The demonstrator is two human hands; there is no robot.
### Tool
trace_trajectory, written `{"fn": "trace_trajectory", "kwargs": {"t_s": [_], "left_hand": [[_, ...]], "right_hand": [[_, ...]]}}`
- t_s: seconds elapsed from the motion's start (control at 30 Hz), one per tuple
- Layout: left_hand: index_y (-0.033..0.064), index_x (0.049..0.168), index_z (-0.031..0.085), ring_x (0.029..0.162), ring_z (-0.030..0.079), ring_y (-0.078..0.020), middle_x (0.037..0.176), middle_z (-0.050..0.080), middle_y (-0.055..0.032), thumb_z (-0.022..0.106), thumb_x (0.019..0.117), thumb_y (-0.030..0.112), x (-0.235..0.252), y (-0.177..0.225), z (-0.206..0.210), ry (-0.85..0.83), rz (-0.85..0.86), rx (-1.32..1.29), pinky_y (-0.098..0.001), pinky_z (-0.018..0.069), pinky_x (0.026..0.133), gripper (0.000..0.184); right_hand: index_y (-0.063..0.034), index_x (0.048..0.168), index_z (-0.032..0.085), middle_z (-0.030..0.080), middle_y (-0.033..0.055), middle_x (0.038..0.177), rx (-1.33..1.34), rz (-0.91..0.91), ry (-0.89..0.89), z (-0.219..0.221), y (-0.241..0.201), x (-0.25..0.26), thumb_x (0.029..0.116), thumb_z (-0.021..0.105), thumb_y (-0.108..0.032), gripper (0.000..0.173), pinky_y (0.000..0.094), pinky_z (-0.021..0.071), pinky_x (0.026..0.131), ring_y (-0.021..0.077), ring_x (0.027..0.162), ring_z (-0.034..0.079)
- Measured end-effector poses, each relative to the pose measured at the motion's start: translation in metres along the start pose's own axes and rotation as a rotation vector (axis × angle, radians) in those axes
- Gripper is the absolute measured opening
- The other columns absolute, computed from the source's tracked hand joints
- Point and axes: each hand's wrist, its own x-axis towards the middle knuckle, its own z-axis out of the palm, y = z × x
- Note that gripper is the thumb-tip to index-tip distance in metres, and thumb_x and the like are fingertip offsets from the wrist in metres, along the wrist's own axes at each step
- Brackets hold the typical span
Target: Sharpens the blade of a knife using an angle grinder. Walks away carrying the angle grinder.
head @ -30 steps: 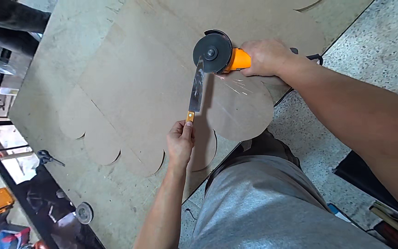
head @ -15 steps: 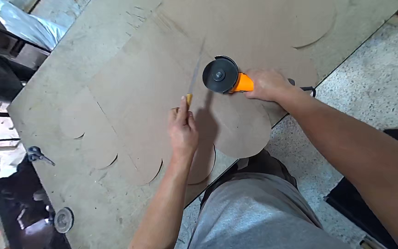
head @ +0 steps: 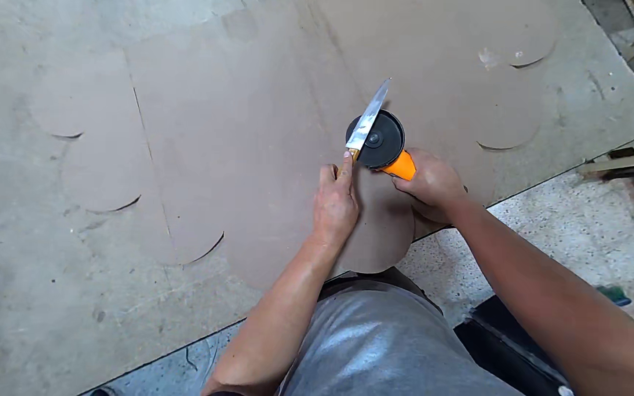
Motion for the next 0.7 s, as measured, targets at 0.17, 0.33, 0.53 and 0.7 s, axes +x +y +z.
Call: {"fn": "trace_trajectory", "kwargs": {"t_s": [0.17,0.33,0.53,0.7], "left_hand": [[0.0152,0.150,0.056,0.088,0.065,-0.0249,0.113,0.060,-0.0172,0.052,0.1036,0.011,0.001,0.000,0.003,0.008,-0.035,-0.017,-0.0377,0.0593,0.071,0.047],[0.0152,0.148,0.058,0.086,0.065,-0.0242,0.110,0.060,-0.0164,0.053,0.1026,0.010,0.000,-0.001,0.001,0.010,-0.024,0.004,-0.0366,0.0586,0.069,0.046],[0.0148,0.147,0.059,0.085,0.064,-0.0241,0.110,0.059,-0.0170,0.054,0.1016,0.008,-0.005,-0.005,-0.002,0.012,0.001,0.041,-0.0358,0.0583,0.069,0.047],[0.0142,0.147,0.059,0.085,0.064,-0.0230,0.109,0.059,-0.0159,0.053,0.1018,0.007,-0.011,-0.007,-0.006,0.015,0.013,0.040,-0.0350,0.0581,0.069,0.046]], "right_hand": [[-0.0081,0.144,0.054,0.067,0.0165,0.128,-0.021,-0.011,0.016,0.002,-0.001,-0.001,0.0876,0.073,-0.053,0.074,0.0618,0.0559,0.089,0.0368,0.112,0.069],[-0.0093,0.140,0.056,0.068,0.0161,0.126,-0.029,0.002,0.011,0.000,-0.004,-0.001,0.0877,0.073,-0.054,0.071,0.0630,0.0555,0.086,0.0370,0.110,0.069],[-0.0084,0.141,0.055,0.068,0.0170,0.125,-0.018,-0.022,0.023,0.002,-0.002,-0.001,0.0873,0.074,-0.053,0.072,0.0626,0.0558,0.086,0.0379,0.109,0.069],[-0.0080,0.139,0.056,0.070,0.0181,0.120,-0.014,-0.028,0.039,0.002,-0.001,-0.001,0.0865,0.074,-0.052,0.070,0.0635,0.0560,0.082,0.0387,0.105,0.070]]}}
